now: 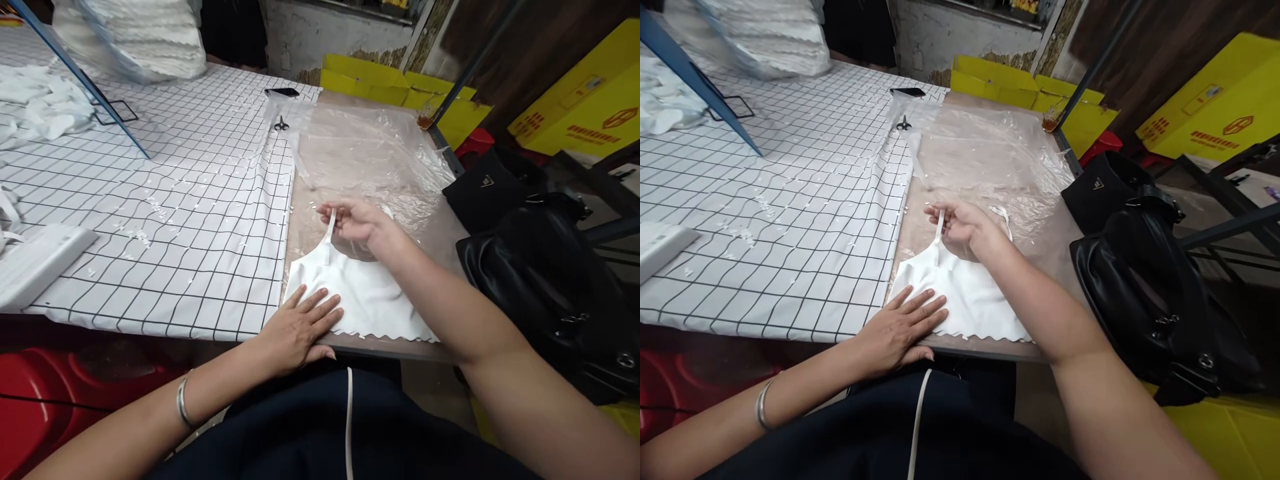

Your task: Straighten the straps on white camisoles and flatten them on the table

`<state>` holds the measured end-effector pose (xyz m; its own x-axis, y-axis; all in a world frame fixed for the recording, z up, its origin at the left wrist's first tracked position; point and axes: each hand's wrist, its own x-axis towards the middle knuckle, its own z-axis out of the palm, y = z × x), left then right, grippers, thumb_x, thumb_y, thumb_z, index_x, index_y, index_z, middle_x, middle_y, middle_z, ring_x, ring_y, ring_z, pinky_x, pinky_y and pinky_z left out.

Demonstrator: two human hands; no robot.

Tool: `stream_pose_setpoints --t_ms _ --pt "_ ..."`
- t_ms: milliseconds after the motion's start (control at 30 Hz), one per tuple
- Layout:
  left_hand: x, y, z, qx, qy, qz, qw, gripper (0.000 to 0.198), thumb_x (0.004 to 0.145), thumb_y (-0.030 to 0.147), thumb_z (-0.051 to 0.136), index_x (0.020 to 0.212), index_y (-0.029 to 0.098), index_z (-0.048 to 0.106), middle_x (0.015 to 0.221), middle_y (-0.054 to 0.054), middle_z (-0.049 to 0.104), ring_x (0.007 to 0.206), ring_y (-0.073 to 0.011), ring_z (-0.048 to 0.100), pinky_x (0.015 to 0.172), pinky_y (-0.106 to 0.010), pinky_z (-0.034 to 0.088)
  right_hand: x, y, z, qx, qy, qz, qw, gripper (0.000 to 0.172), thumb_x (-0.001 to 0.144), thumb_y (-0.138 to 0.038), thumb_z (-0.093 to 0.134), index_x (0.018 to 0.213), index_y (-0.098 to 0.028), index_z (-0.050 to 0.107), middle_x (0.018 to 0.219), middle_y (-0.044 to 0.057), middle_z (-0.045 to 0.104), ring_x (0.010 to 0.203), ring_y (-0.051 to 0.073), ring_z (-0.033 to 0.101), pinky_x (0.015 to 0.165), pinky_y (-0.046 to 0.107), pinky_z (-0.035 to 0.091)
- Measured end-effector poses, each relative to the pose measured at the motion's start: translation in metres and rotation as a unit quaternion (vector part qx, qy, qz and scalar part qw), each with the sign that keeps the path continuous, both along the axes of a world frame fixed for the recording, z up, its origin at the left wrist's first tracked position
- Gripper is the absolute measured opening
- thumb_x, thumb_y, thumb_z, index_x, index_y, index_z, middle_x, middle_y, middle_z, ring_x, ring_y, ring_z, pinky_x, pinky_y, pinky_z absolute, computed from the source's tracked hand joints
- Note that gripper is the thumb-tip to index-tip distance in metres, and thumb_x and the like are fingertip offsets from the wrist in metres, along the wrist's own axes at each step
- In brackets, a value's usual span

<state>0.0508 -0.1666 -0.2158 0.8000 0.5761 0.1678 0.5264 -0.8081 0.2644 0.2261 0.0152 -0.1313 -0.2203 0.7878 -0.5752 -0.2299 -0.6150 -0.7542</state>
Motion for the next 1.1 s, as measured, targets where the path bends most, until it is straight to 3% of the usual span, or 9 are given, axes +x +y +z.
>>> stream_pose_setpoints --t_ms 233,367,500,567,633,700,800,933,1100 --pt "-0.003 0.004 -0.003 0.006 0.06 -0.021 0.998 0.072 0.095 0.066 0.03 0.154 0.025 0.028 0.158 -0.006 0.034 0.148 -0.0302 0.023 0.12 -0.053 0.006 -0.022 0.052 -0.017 -0.027 -0.187 0.145 0.971 0.022 0.095 -0.011 0.048 0.078 -0.01 0.062 0.065 0.007 0.066 0.064 0.012 0.064 0.067 0.023 0.055" --pt "-0.005 0.003 -0.002 0.004 0.062 -0.027 0.998 0.073 0.094 0.067 0.031 0.154 0.026 0.028 0.158 -0.006 0.034 0.148 -0.0314 0.021 0.119 -0.053 0.006 0.01 0.041 0.005 0.094 -0.394 0.162 0.9 0.034 0.093 -0.033 0.059 0.066 -0.013 0.062 0.063 0.009 0.065 0.064 0.018 0.064 0.066 0.03 0.055" --pt "-0.008 0.007 0.016 -0.018 0.043 -0.023 0.999 0.068 0.093 0.067 0.036 0.145 0.025 0.047 0.15 -0.008 0.047 0.14 -0.0337 0.035 0.113 -0.052 0.022 0.086 -0.027 0.022 0.389 -0.576 0.066 0.715 0.037 0.09 -0.05 0.058 0.09 -0.015 0.072 0.094 0.012 0.073 0.101 0.03 0.066 0.091 0.041 0.05" --pt "0.0 0.021 0.031 -0.05 0.018 -0.005 0.999 0.049 0.096 0.057 0.042 0.125 0.024 0.064 0.133 -0.009 0.062 0.122 -0.031 0.054 0.102 -0.048 0.035 0.117 -0.084 0.004 0.474 -0.587 0.052 0.654 0.044 0.095 -0.051 0.047 0.121 -0.02 0.066 0.122 0.011 0.068 0.122 0.029 0.057 0.104 0.045 0.042" --pt "0.019 0.046 0.044 -0.088 -0.015 0.03 0.996 0.032 0.097 0.04 0.046 0.102 0.02 0.071 0.106 -0.008 0.072 0.098 -0.0249 0.063 0.088 -0.04 0.043 0.134 -0.14 -0.028 0.471 -0.612 0.121 0.623 0.054 0.094 -0.053 0.046 0.137 -0.022 0.056 0.141 0.012 0.056 0.136 0.03 0.045 0.114 0.05 0.032" --pt "0.052 0.082 0.053 -0.115 -0.054 0.071 0.989 0.024 0.094 0.026 0.048 0.092 0.017 0.07 0.089 -0.008 0.071 0.084 -0.0208 0.063 0.079 -0.034 0.045 0.137 -0.181 -0.06 0.428 -0.638 0.185 0.613 0.058 0.095 -0.05 0.045 0.145 -0.02 0.047 0.152 0.013 0.043 0.144 0.03 0.034 0.116 0.054 0.027" --pt "0.114 0.145 0.055 -0.076 -0.093 0.131 0.984 0.029 0.088 0.009 0.046 0.105 0.016 0.069 0.104 -0.011 0.068 0.097 -0.0219 0.061 0.083 -0.034 0.045 0.128 -0.206 -0.084 0.388 -0.661 0.195 0.612 0.06 0.096 -0.046 0.046 0.149 -0.018 0.041 0.157 0.014 0.032 0.148 0.029 0.025 0.118 0.053 0.024" --pt "0.173 0.213 0.051 0.001 0.005 0.089 0.996 0.042 0.082 0.009 0.054 0.119 0.023 0.066 0.139 -0.014 0.052 0.126 -0.0332 0.044 0.096 -0.05 0.033 0.12 -0.204 -0.079 0.388 -0.661 0.172 0.618 0.059 0.095 -0.044 0.05 0.148 -0.019 0.043 0.156 0.013 0.033 0.147 0.029 0.027 0.118 0.052 0.026" --pt "0.188 0.258 0.069 -0.043 0.093 0.031 0.994 0.014 0.08 0.019 0.059 0.084 0.019 0.072 0.123 -0.011 0.066 0.122 -0.0316 0.049 0.101 -0.052 0.026 0.119 -0.205 -0.077 0.398 -0.657 0.159 0.621 0.06 0.094 -0.045 0.053 0.147 -0.018 0.044 0.155 0.013 0.035 0.146 0.03 0.029 0.118 0.052 0.029"
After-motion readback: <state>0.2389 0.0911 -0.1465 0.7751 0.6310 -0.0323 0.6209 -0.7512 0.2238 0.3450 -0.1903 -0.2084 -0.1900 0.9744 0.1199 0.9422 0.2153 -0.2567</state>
